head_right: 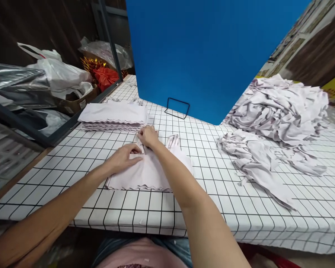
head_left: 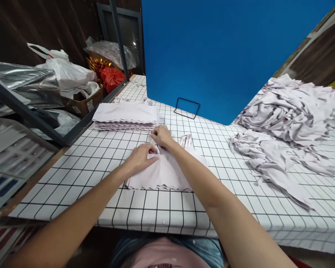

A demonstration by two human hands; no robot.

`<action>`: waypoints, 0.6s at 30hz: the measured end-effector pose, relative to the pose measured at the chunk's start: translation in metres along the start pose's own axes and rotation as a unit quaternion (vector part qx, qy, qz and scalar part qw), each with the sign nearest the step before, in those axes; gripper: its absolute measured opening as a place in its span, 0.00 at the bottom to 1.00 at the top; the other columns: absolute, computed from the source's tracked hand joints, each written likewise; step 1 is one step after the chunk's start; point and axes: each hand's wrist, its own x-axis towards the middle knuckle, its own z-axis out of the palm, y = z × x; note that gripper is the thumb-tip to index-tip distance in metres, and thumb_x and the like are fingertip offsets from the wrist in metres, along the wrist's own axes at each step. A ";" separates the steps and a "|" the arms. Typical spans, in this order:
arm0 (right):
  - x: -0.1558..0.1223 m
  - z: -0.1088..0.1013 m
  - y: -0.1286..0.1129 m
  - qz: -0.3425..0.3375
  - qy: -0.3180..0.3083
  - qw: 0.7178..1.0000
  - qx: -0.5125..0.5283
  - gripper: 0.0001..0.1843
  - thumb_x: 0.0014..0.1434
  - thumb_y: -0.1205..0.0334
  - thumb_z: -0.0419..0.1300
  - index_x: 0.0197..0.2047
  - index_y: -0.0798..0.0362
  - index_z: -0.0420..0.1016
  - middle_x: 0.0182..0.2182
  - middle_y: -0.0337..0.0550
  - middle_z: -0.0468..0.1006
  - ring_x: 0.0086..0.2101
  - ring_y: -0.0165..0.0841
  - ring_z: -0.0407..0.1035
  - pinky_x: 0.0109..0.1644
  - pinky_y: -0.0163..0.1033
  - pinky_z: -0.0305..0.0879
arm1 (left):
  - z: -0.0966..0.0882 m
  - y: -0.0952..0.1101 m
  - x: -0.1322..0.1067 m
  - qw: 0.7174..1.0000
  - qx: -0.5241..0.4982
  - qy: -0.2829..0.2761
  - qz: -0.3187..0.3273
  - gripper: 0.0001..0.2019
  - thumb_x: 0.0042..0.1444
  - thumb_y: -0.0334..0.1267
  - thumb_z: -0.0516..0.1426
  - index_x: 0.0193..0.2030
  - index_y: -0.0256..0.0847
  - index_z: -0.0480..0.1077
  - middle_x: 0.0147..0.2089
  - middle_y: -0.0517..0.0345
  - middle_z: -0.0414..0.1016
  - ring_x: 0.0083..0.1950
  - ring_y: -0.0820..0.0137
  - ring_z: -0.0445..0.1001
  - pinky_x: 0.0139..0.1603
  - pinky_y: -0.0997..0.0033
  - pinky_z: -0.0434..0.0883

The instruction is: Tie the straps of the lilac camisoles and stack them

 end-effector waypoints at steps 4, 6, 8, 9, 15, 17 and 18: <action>-0.048 -0.022 0.001 -0.030 0.028 0.999 -0.023 0.20 0.67 0.49 0.51 0.53 0.52 0.73 0.57 0.53 0.69 0.58 0.47 0.58 0.59 0.57 0.56 | 0.008 0.005 -0.027 0.983 0.141 0.096 0.068 0.24 0.65 0.47 0.49 0.64 0.39 0.64 0.66 0.43 0.64 0.66 0.51 0.60 0.64 0.48 0.60; -0.094 -0.032 0.009 -0.078 0.022 0.996 -0.041 0.26 0.69 0.47 0.47 0.63 0.51 0.65 0.63 0.52 0.65 0.62 0.47 0.55 0.63 0.58 0.52 | 0.014 -0.001 -0.041 0.980 0.149 0.056 0.120 0.27 0.66 0.50 0.47 0.68 0.42 0.59 0.72 0.48 0.57 0.72 0.53 0.52 0.69 0.47 0.55; -0.140 -0.037 0.021 -0.091 -0.011 0.994 -0.061 0.30 0.69 0.44 0.46 0.68 0.49 0.59 0.68 0.50 0.59 0.67 0.47 0.49 0.67 0.57 0.47 | 0.020 -0.015 -0.049 0.980 0.151 0.010 0.126 0.29 0.66 0.52 0.46 0.70 0.46 0.56 0.74 0.53 0.53 0.74 0.53 0.48 0.70 0.45 0.53; -0.159 -0.038 0.028 -0.091 -0.034 0.993 -0.072 0.31 0.69 0.43 0.46 0.69 0.48 0.56 0.69 0.48 0.56 0.68 0.46 0.47 0.69 0.56 0.45 | 0.022 -0.023 -0.050 0.982 0.150 0.000 0.117 0.29 0.65 0.52 0.45 0.72 0.49 0.54 0.74 0.55 0.52 0.75 0.53 0.48 0.71 0.44 0.52; -0.181 -0.045 0.065 -0.092 -0.081 0.989 -0.079 0.36 0.68 0.38 0.40 0.72 0.47 0.48 0.72 0.43 0.47 0.71 0.40 0.39 0.72 0.54 0.40 | 0.026 -0.053 -0.030 0.991 0.102 -0.021 0.084 0.36 0.60 0.56 0.49 0.68 0.82 0.30 0.72 0.93 0.37 0.75 0.56 0.45 0.71 0.38 0.51; -0.178 -0.058 0.077 -0.095 -0.072 0.990 -0.078 0.37 0.67 0.36 0.43 0.72 0.46 0.50 0.72 0.43 0.49 0.70 0.41 0.40 0.71 0.55 0.42 | 0.026 -0.058 -0.026 0.993 0.086 -0.032 0.076 0.36 0.57 0.58 0.49 0.65 0.88 0.27 0.69 1.04 0.33 0.75 0.56 0.44 0.72 0.39 0.49; -0.182 -0.067 0.085 -0.071 -0.047 0.993 -0.087 0.37 0.66 0.37 0.45 0.71 0.46 0.51 0.72 0.43 0.50 0.70 0.42 0.42 0.70 0.56 0.43 | 0.026 -0.061 -0.025 0.993 0.083 -0.034 0.073 0.36 0.57 0.59 0.48 0.64 0.90 0.27 0.68 1.07 0.31 0.75 0.56 0.44 0.72 0.41 0.49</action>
